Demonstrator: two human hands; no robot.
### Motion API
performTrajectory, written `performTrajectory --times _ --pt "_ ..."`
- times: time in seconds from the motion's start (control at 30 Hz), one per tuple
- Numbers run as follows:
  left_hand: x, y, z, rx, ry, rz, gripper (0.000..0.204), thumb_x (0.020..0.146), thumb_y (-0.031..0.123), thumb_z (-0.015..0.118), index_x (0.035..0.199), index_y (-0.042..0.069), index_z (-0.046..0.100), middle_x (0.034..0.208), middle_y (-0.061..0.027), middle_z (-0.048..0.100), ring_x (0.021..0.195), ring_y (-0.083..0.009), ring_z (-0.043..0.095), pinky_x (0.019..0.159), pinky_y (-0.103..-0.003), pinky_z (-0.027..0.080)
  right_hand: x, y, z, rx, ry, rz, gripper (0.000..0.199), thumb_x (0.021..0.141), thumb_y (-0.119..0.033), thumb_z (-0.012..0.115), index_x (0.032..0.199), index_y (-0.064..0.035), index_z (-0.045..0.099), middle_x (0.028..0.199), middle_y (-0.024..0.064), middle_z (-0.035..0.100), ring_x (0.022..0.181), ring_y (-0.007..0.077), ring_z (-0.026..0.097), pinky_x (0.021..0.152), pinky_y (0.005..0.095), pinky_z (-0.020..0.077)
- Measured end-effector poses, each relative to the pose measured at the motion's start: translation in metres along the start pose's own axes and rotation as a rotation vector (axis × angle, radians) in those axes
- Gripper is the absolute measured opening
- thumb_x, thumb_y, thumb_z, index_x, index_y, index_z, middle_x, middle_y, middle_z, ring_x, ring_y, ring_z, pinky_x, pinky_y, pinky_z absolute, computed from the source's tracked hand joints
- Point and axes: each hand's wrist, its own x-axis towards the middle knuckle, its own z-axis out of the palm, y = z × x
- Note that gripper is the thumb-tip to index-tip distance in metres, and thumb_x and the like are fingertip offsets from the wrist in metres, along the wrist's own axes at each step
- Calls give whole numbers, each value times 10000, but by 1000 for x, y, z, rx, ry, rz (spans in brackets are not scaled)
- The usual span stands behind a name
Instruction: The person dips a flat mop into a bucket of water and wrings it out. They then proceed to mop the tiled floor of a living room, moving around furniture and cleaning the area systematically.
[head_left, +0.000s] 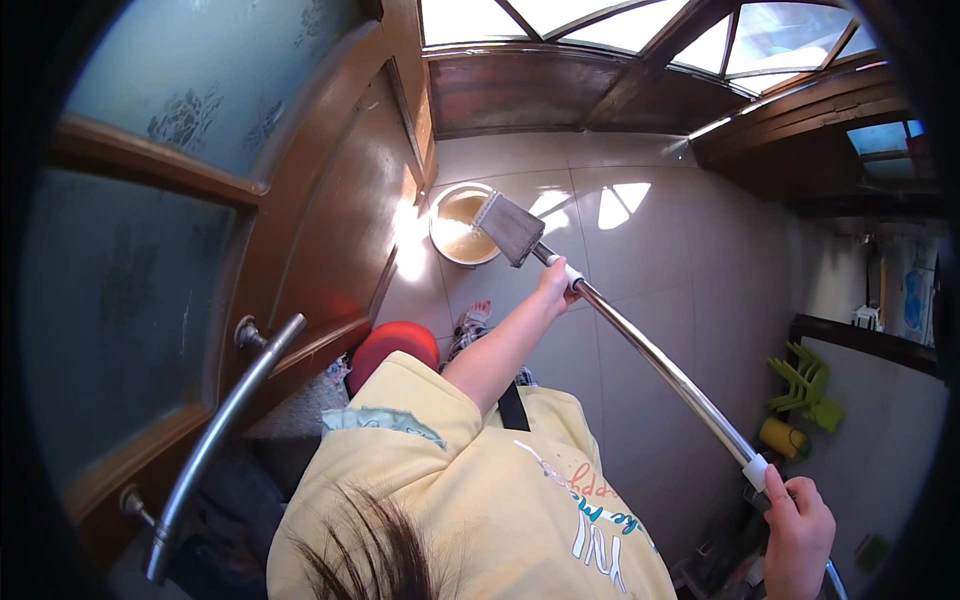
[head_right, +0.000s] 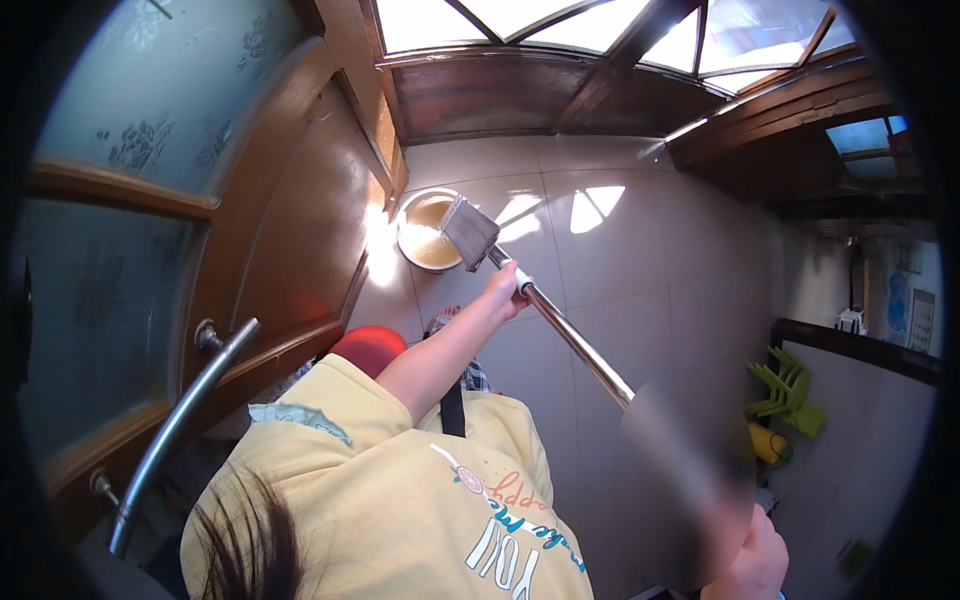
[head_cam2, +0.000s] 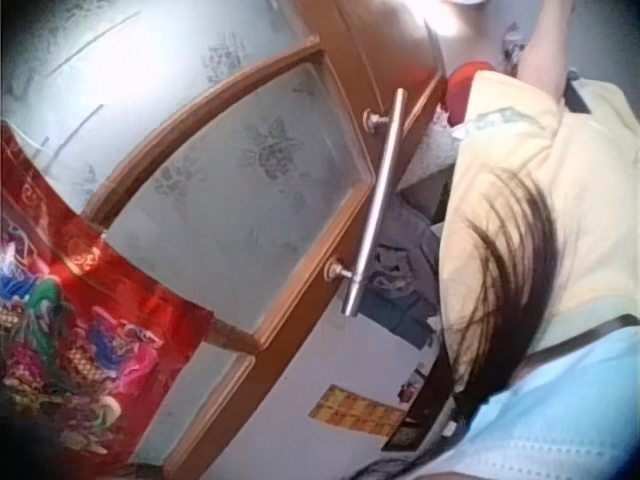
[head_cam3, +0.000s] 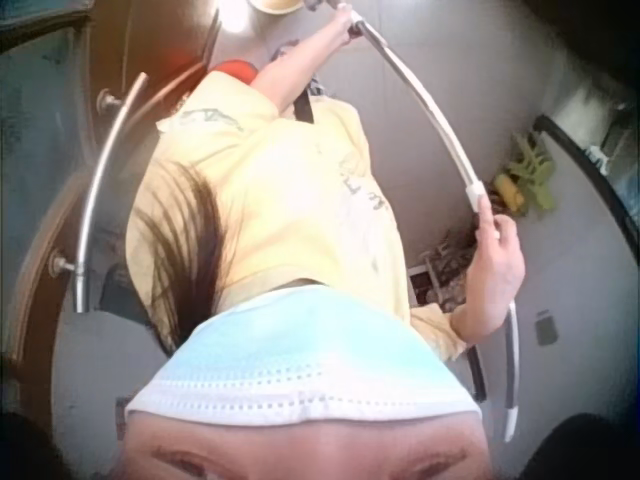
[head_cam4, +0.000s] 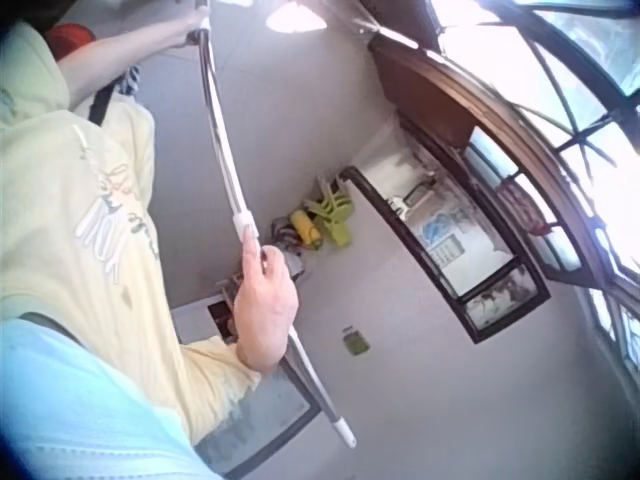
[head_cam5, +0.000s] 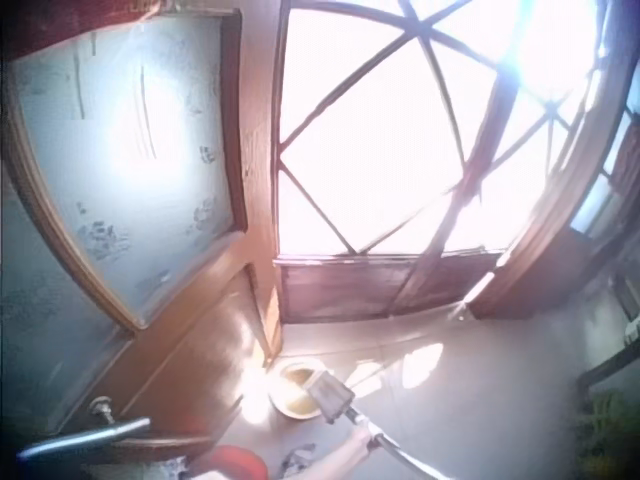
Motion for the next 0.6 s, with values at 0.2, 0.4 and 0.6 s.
performTrajectory --times 0.2,0.4,0.6 --pt "-20 -40 -6 -382 -181 -1 394 831 406 303 884 23 378 745 -81 466 692 -207 486 652 -358 422 -41 5 51 -46 303 12 360 605 73 493 956 0 524 745 107 450 623 241 466 522 310 373" --pt "-60 -100 5 -508 -335 -4 214 848 182 331 880 -29 344 810 -118 446 761 -238 484 716 -366 443 -74 38 129 -74 368 15 337 633 77 494 956 -12 535 747 89 443 617 223 449 533 301 361" --pt "-73 -137 -3 -403 -388 108 153 817 49 342 902 -77 320 899 -168 408 815 -265 469 796 -379 427 -98 48 181 -36 508 -36 306 639 41 515 937 -18 552 729 64 437 560 179 417 470 277 325"
